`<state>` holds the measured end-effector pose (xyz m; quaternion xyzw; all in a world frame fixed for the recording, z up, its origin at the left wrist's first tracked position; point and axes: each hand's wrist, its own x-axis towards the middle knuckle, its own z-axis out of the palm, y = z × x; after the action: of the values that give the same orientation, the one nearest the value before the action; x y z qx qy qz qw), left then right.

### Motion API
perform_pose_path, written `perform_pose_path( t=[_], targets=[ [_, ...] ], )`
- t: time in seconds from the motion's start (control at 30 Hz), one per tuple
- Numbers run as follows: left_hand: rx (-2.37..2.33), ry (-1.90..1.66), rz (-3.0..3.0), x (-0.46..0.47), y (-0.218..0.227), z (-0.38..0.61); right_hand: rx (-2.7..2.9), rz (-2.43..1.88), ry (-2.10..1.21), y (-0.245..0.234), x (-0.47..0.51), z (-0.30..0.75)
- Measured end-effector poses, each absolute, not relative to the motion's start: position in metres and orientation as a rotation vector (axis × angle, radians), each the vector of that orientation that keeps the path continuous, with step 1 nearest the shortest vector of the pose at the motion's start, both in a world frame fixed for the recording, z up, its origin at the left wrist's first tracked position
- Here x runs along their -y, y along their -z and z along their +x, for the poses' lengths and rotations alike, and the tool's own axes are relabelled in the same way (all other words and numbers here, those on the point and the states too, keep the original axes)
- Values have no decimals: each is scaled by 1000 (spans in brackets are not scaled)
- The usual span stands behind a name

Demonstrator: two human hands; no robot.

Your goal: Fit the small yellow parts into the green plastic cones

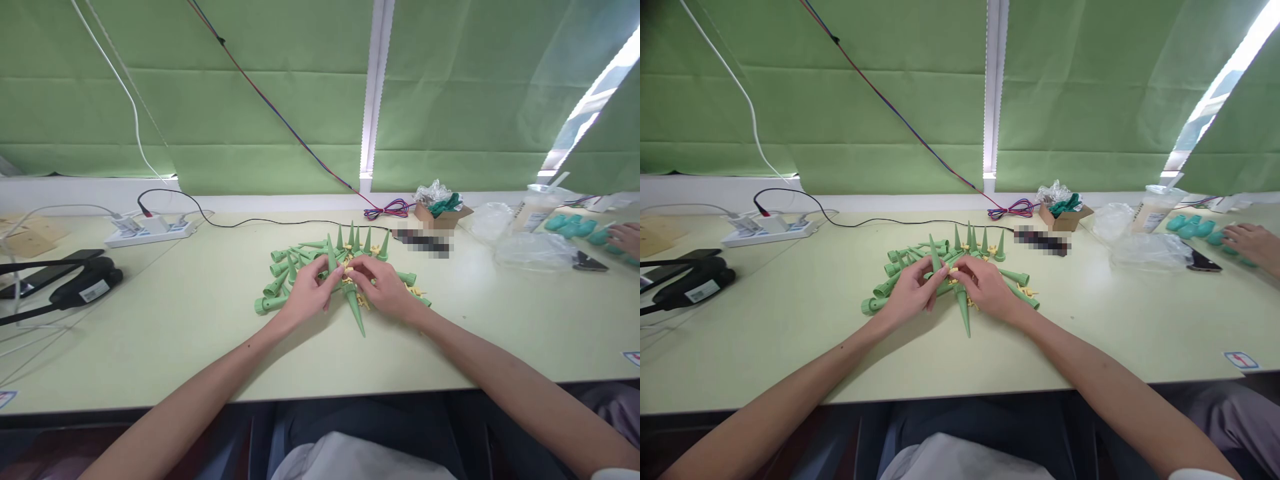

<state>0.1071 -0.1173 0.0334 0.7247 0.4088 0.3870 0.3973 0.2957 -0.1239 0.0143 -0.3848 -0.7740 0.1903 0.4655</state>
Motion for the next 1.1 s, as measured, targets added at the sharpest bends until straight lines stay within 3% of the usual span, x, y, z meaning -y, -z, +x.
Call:
perform_pose_path(
  t=[1.1],
  targets=[
    [-1032,-1026,1843,114,-33,105,1898,-978,-494,-16,123,296]
  ],
)
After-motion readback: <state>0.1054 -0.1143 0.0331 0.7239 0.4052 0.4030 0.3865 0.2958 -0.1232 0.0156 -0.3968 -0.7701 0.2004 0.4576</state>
